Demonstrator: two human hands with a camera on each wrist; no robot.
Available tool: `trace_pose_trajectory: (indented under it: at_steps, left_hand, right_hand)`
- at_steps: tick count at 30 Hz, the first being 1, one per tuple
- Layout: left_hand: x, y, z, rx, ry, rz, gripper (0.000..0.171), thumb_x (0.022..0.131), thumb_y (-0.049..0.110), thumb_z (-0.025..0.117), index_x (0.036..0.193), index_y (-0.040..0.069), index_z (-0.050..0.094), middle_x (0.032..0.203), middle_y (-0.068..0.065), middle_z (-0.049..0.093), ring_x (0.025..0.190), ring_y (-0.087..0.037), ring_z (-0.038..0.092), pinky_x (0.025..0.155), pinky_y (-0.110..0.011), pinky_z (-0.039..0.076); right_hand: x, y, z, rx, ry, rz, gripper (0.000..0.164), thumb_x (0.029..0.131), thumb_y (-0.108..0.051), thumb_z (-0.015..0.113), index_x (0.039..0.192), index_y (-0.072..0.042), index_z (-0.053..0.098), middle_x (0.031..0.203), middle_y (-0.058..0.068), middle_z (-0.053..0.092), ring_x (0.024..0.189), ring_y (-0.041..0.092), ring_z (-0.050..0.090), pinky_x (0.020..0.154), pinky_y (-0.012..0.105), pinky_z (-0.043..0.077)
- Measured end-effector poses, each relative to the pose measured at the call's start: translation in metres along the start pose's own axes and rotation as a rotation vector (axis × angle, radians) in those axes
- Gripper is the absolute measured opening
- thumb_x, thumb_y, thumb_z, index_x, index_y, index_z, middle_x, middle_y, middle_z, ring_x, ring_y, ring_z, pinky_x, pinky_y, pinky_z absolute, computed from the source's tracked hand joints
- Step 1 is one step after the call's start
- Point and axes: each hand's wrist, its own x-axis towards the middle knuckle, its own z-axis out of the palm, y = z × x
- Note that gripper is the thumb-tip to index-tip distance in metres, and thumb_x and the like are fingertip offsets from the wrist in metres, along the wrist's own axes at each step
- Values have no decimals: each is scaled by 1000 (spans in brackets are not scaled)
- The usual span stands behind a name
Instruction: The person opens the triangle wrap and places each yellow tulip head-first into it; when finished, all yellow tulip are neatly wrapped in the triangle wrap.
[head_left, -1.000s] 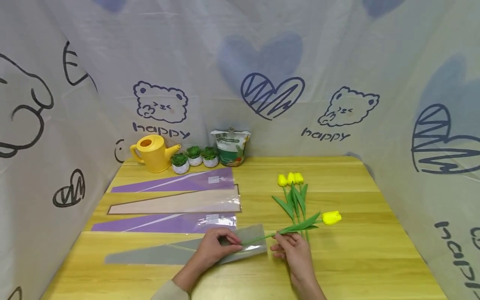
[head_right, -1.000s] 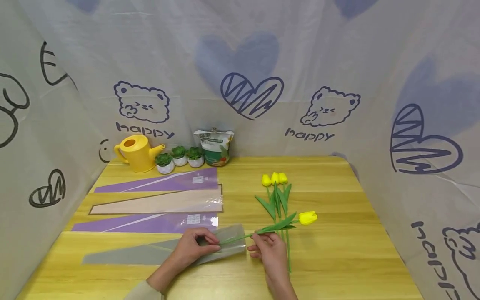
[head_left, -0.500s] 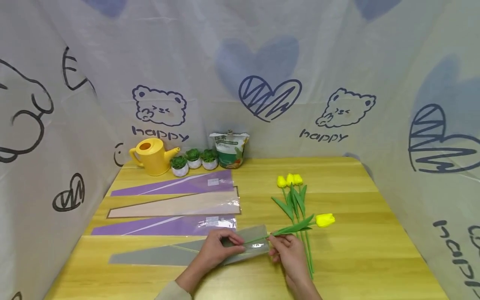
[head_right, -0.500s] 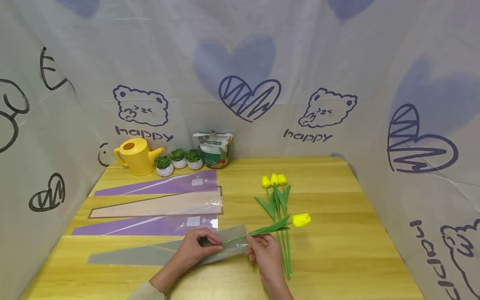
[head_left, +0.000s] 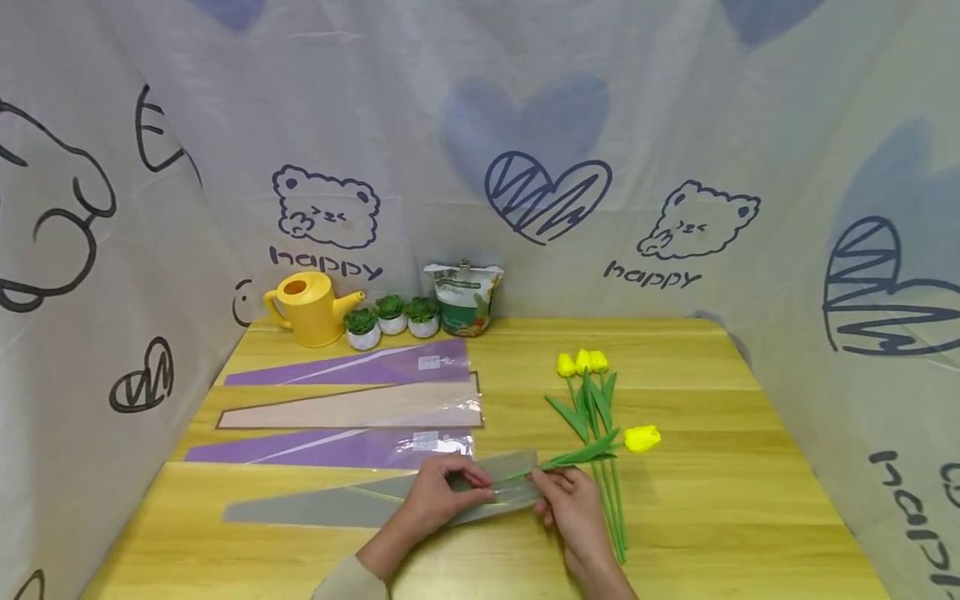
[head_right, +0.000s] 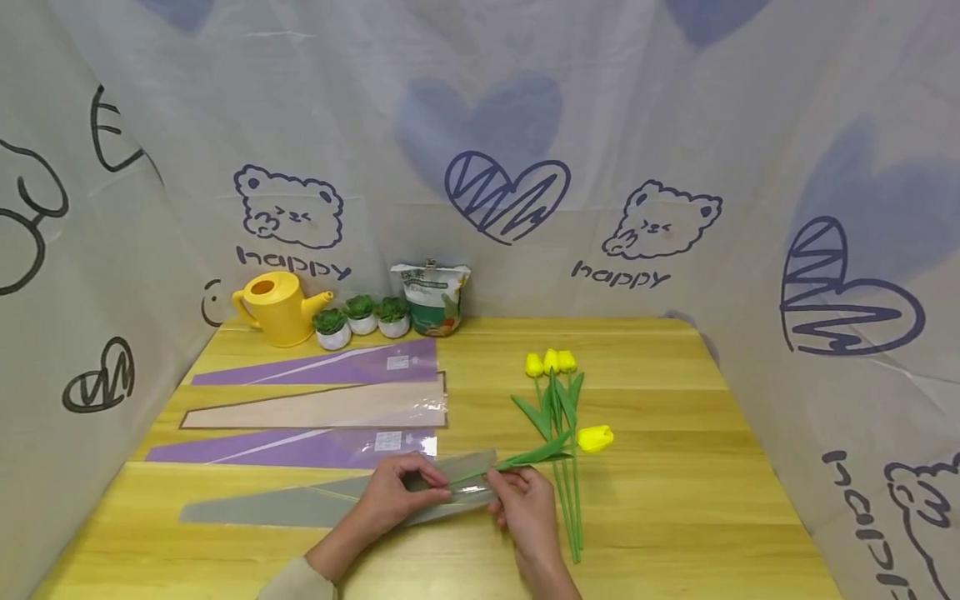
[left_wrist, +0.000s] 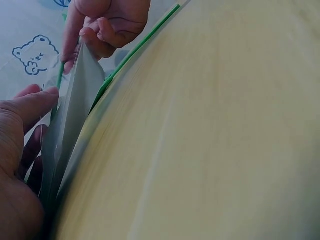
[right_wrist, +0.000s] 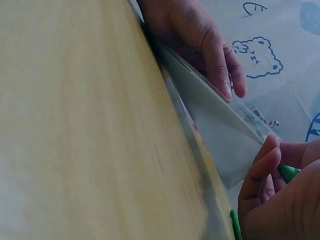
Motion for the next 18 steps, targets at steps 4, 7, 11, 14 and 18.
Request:
trace_pose_trajectory:
  at_steps: [4, 7, 11, 14, 18]
  left_hand:
    - [1, -2, 1, -3, 10, 1, 17, 78, 10, 90, 91, 8, 80, 85, -9, 77, 77, -6, 70, 77, -28, 59]
    - [2, -3, 2, -9, 10, -2, 17, 78, 10, 90, 91, 7, 80, 86, -10, 77, 77, -6, 70, 76, -28, 60]
    - [2, -3, 3, -12, 9, -4, 18, 77, 9, 90, 91, 6, 80, 87, -12, 77, 78, -5, 70, 76, -27, 60]
    - [2, -3, 4, -11, 5, -9, 19, 77, 8, 90, 92, 5, 79, 88, -12, 78, 78, -4, 70, 76, -27, 60]
    - [2, -3, 4, 9, -2, -1, 18, 76, 4, 89, 92, 4, 79, 88, -13, 77, 77, -3, 69, 75, -29, 61]
  right_hand:
    - [3, 1, 0, -2, -8, -7, 28, 98, -12, 71, 116, 7, 62, 94, 7, 77, 56, 8, 59, 48, 19, 45]
    - [5, 2, -2, -29, -3, -13, 30, 99, -14, 71, 118, 7, 63, 97, 10, 78, 57, 9, 61, 48, 19, 47]
    - [7, 4, -6, -94, 7, -8, 32, 99, -19, 71, 116, 8, 67, 97, 11, 79, 60, 10, 63, 49, 20, 49]
    - [6, 5, -9, -131, -5, 12, 30, 99, -20, 72, 111, 7, 71, 93, 9, 80, 62, 12, 63, 50, 22, 51]
    - [5, 4, -12, -137, -35, 37, 26, 98, -16, 72, 111, 7, 74, 93, 10, 80, 62, 13, 64, 51, 23, 53]
